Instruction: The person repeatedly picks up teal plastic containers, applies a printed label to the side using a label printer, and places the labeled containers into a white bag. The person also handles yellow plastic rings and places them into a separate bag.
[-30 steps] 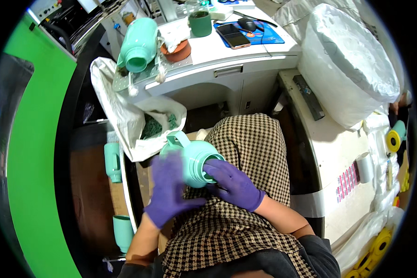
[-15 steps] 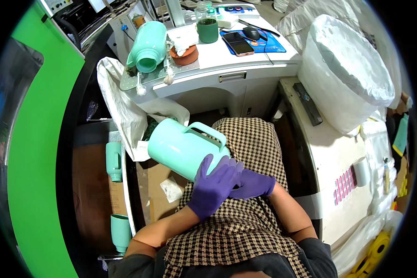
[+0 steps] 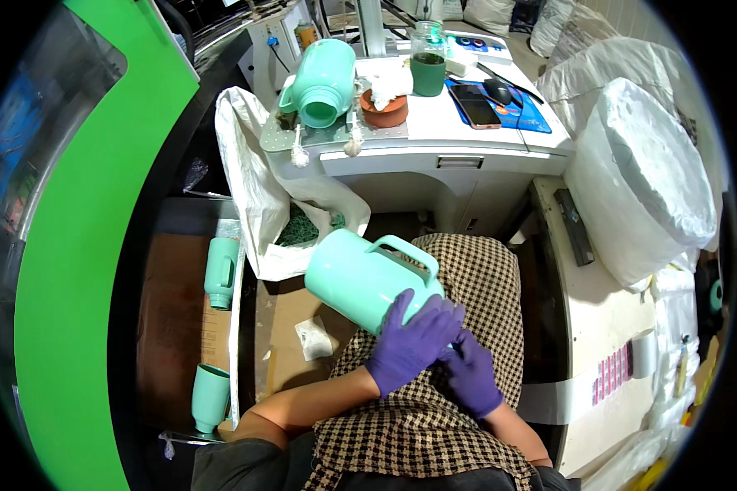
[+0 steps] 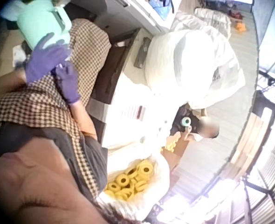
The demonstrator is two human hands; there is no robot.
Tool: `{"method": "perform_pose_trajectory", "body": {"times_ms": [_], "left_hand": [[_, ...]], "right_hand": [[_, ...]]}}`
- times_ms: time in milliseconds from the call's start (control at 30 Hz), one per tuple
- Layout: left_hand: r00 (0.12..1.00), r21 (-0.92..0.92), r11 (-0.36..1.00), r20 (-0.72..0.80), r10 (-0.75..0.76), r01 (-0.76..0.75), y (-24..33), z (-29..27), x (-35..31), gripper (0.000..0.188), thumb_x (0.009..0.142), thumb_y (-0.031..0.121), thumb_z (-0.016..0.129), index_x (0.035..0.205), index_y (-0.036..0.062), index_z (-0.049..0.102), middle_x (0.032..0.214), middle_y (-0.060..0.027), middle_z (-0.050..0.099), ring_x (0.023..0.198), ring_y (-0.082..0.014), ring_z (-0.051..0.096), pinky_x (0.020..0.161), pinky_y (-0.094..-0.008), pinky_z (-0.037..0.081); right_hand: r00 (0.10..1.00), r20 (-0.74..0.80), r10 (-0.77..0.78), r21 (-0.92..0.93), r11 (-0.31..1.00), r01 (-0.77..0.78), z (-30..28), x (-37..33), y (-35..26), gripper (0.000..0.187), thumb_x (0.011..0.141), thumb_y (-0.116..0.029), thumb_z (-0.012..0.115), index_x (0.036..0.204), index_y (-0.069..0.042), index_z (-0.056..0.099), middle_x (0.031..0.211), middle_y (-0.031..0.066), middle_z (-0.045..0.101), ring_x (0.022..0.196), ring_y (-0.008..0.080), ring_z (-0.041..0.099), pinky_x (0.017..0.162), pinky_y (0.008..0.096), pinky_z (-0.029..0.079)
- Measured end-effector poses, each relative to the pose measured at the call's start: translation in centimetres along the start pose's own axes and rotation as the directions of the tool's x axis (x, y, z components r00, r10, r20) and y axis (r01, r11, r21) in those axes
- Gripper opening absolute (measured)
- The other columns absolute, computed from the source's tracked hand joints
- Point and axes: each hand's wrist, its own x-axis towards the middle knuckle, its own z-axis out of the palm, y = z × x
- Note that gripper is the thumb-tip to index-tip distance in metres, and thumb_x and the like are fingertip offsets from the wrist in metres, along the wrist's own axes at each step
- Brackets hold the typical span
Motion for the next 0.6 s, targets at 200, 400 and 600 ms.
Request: {"method": "perform_pose_trajectory", "body": {"times_ms": [200,400,600], "left_hand": [[0.944,-0.362,0.880,-0.001,-0.331,0.308,-5.1,-2.7,-1.8,0.054,0.072,0.027,0.084,0.120,0.0102,0.066,0.117,-0.0092,0.065,0.117,-0.0280,0.060,0.107,-0.0540,0.040],[0.821,-0.461,0.748,-0.069,-0.566,0.477,-8.3,-2.1,-8.2,0.076,0.057,0.031,0.096,0.119,0.0026,0.062,0.113,-0.0150,0.065,0.106,-0.0354,0.061,0.095,-0.0464,0.046],[0.912,-0.344,0.886,-0.154,-0.380,0.311,-5.7,-3.8,-6.7,0.063,0.063,0.035,0.089,0.113,0.0080,0.061,0.095,-0.0163,0.064,0.095,-0.0392,0.062,0.093,-0.0539,0.045]], "right_hand": [[0.972,-0.183,-0.145,0.623,0.748,0.229,-4.2,-4.9,-6.0,0.033,0.100,-0.015,0.052,0.129,-0.001,0.048,0.072,0.0033,0.055,0.049,0.0059,0.042,0.042,0.0205,0.036],[0.439,0.089,-0.894,-0.429,0.363,0.827,-0.4,5.3,-12.1,0.056,0.088,-0.024,0.069,0.141,-0.017,0.052,0.129,0.0180,0.042,0.112,0.0318,0.038,0.091,0.0414,0.034],[0.377,0.330,-0.866,-0.394,0.236,0.888,8.3,13.6,-13.5,0.072,0.080,-0.024,0.079,0.147,-0.024,0.054,0.156,0.0238,0.035,0.143,0.0454,0.035,0.118,0.0556,0.025]]}}
